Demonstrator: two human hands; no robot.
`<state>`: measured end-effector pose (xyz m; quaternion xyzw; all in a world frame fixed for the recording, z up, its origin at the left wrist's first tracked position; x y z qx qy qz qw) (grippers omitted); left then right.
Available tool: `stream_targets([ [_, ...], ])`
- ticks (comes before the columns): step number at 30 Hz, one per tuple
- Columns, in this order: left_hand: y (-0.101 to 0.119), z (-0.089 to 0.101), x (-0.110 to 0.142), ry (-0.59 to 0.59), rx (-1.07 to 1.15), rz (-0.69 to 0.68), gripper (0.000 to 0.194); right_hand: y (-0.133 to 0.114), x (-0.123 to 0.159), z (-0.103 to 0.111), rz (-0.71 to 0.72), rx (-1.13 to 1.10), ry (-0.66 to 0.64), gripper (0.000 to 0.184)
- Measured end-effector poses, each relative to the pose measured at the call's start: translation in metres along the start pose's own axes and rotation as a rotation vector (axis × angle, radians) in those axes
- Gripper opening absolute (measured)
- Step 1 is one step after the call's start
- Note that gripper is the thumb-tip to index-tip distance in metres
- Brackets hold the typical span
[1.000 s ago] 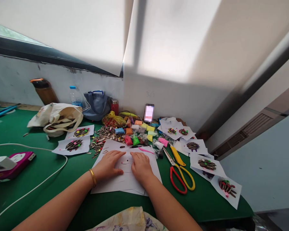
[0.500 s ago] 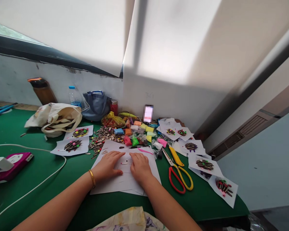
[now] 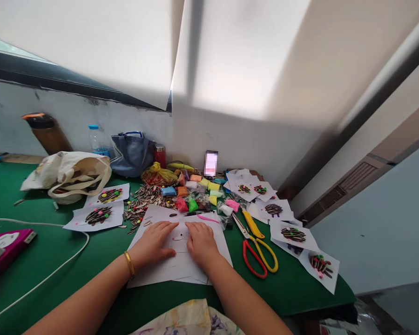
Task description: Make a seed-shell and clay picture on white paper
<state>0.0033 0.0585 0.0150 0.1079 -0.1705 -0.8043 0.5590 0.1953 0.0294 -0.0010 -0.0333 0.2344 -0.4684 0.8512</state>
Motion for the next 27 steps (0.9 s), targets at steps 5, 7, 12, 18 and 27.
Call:
stream_targets([
  [5,-0.0013,-0.0026,0.0006,0.000,0.000,-0.011,0.086,0.0015,0.0012,-0.0009,0.000,0.006,0.003,0.049],
  [7,-0.0020,-0.0038,0.0003,0.010,-0.003,-0.016,0.087,0.0016,0.0015,-0.0004,0.003,0.009,-0.004,0.050],
  [12,-0.0021,-0.0046,-0.0004,0.022,-0.007,-0.020,0.086,0.0016,0.0021,0.0000,0.008,0.023,-0.010,0.051],
  [18,-0.0017,-0.0045,-0.0004,0.020,-0.004,-0.026,0.086,0.0017,0.0022,-0.0003,0.008,0.015,0.007,0.051],
  [27,-0.0032,-0.0065,-0.0018,0.022,-0.017,-0.013,0.084,0.0094,0.0028,0.0013,0.026,-0.042,0.070,0.041],
])
Point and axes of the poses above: each hand's wrist, its own x-axis away from the middle knuckle, its own z-axis out of the back of the hand, y = z × x, the point moved 2 cm from there along -x, towards the middle knuckle, and after that the axes turned 15 degrees about z, right-handed, at the moved point
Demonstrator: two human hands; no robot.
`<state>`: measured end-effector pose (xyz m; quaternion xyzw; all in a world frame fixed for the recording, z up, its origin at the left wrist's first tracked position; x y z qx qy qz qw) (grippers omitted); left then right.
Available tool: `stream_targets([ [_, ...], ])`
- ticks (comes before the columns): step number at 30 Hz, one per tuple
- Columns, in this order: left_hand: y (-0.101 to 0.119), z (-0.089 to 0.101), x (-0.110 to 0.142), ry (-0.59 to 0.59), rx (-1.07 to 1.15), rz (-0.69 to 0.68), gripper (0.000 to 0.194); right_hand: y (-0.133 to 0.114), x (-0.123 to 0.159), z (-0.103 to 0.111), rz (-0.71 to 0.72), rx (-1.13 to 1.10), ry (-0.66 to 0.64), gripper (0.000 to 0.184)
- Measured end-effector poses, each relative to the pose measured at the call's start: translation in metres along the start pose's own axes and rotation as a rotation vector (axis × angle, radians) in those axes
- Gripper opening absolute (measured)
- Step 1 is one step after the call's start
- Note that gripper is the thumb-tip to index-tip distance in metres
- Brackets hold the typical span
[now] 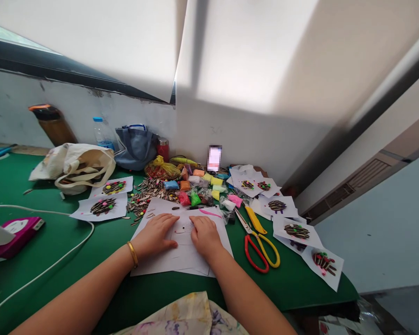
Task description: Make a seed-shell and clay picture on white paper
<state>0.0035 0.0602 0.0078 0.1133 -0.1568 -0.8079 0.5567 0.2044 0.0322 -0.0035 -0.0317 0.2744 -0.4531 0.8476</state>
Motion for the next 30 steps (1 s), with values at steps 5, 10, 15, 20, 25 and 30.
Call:
stream_targets([
  [5,0.000,0.002,0.000,-0.017,-0.010,0.007,0.079,0.017,0.002,0.005,-0.064,0.050,0.070,0.032],
  [10,-0.001,0.002,0.000,-0.003,-0.011,-0.001,0.078,0.033,0.006,0.006,-0.154,0.118,0.077,0.034],
  [15,-0.002,0.001,0.000,0.004,0.004,-0.015,0.079,0.033,0.006,0.004,-0.165,0.149,0.045,0.037],
  [20,-0.001,0.003,0.000,0.002,0.030,-0.052,0.078,0.029,0.005,0.004,-0.163,0.148,0.029,0.034],
  [25,0.001,0.004,0.001,-0.023,0.042,-0.055,0.074,0.024,0.004,0.006,-0.118,0.129,0.039,0.033],
  [30,0.003,0.005,0.002,-0.045,0.039,-0.051,0.072,0.033,0.003,0.026,-0.209,0.239,0.087,0.044],
])
Point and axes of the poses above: each hand's wrist, its own x-axis away from the middle knuckle, its own z-axis out of the back of the hand, y = z × x, the point moved 2 cm from there along -x, towards the middle knuckle, and after that the axes turned 15 degrees about z, right-handed, at the moved point
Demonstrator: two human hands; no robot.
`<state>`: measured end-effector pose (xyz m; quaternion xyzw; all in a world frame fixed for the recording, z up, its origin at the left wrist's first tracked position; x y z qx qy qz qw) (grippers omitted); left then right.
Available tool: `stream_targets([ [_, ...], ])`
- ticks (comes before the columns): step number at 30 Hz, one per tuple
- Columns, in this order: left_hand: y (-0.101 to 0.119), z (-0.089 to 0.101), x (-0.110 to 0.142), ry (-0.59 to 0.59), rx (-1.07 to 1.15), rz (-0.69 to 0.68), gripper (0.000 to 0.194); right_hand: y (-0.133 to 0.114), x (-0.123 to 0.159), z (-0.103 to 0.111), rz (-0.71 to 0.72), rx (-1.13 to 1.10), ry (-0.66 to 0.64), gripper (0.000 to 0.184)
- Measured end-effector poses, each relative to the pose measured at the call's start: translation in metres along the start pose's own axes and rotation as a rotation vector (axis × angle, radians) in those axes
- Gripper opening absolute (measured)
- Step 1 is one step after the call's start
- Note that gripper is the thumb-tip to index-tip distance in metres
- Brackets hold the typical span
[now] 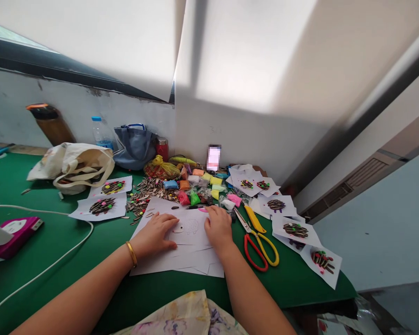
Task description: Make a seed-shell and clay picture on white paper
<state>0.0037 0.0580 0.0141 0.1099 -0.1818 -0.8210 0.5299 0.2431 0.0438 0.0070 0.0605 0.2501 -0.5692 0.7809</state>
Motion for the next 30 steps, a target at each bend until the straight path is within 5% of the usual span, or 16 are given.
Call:
stream_targets([
  [5,-0.001,0.000,0.000,-0.009,0.009,0.006,0.071,0.041,0.008,0.018,-0.185,0.205,-0.028,0.059],
  [10,-0.001,-0.002,0.000,-0.003,0.010,0.004,0.072,0.064,0.020,0.022,-0.234,0.245,-0.056,0.032],
  [14,0.000,-0.001,0.000,-0.003,0.011,0.016,0.074,0.057,0.015,0.025,-0.208,0.248,0.045,0.023],
  [19,-0.001,-0.001,0.000,0.008,0.016,0.019,0.073,0.050,0.007,0.024,-0.208,0.261,-0.063,0.023],
  [25,0.001,-0.001,0.002,0.018,0.025,0.008,0.070,0.045,-0.001,0.021,-0.208,0.298,-0.048,0.046],
  [30,0.003,0.001,0.002,0.036,0.013,-0.001,0.061,0.030,-0.032,0.020,-0.108,0.285,0.000,0.034],
])
Point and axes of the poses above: each hand's wrist, its own x-axis away from the middle knuckle, its own z-axis out of the back of the hand, y = z × x, the point moved 2 cm from there along -x, towards the middle knuckle, and after that the axes turned 15 degrees about z, right-handed, at the moved point
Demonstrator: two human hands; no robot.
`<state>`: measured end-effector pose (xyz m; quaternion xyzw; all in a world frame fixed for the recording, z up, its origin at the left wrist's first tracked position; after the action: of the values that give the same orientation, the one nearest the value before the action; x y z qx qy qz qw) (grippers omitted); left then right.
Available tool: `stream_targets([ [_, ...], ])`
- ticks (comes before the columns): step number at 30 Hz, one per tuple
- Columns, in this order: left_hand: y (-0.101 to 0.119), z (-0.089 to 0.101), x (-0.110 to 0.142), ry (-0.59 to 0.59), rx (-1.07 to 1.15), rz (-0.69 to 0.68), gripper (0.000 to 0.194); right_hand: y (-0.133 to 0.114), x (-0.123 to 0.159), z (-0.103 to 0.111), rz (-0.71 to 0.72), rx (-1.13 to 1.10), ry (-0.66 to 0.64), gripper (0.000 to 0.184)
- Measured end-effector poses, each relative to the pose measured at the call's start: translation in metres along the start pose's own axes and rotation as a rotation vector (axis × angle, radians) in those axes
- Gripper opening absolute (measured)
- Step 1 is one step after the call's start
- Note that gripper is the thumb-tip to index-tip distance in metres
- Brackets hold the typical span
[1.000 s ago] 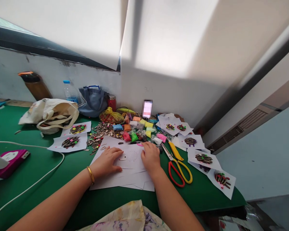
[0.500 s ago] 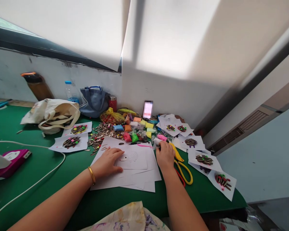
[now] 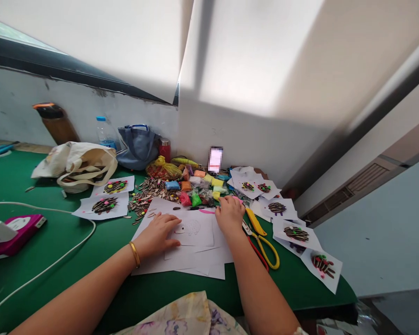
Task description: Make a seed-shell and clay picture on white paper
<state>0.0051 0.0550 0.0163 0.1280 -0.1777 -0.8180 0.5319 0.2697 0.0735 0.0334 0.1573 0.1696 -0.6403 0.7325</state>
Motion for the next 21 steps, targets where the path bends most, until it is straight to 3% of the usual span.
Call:
stream_targets([
  [7,0.001,0.004,0.000,0.040,0.011,0.015,0.047,-0.007,-0.039,-0.019,0.005,0.014,-0.189,0.024],
  [12,0.004,0.007,0.001,0.079,0.023,0.025,0.038,0.003,-0.037,-0.016,-0.032,0.051,-0.044,0.025],
  [15,0.006,0.007,0.001,0.083,0.024,0.031,0.035,0.006,-0.036,-0.014,-0.044,0.018,-0.069,0.023],
  [21,0.006,0.007,0.001,0.072,0.031,0.038,0.033,-0.007,-0.043,-0.024,0.018,-0.073,-0.172,0.059],
])
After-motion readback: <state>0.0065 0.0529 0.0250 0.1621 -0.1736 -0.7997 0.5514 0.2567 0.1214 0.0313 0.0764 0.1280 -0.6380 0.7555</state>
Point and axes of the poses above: each hand's wrist, its own x-axis away from the middle knuckle, its own z-axis out of the back of the hand, y = z × x, the point moved 2 cm from there along -x, towards the middle knuckle, and after that the axes turned 15 degrees about z, right-handed, at the moved point
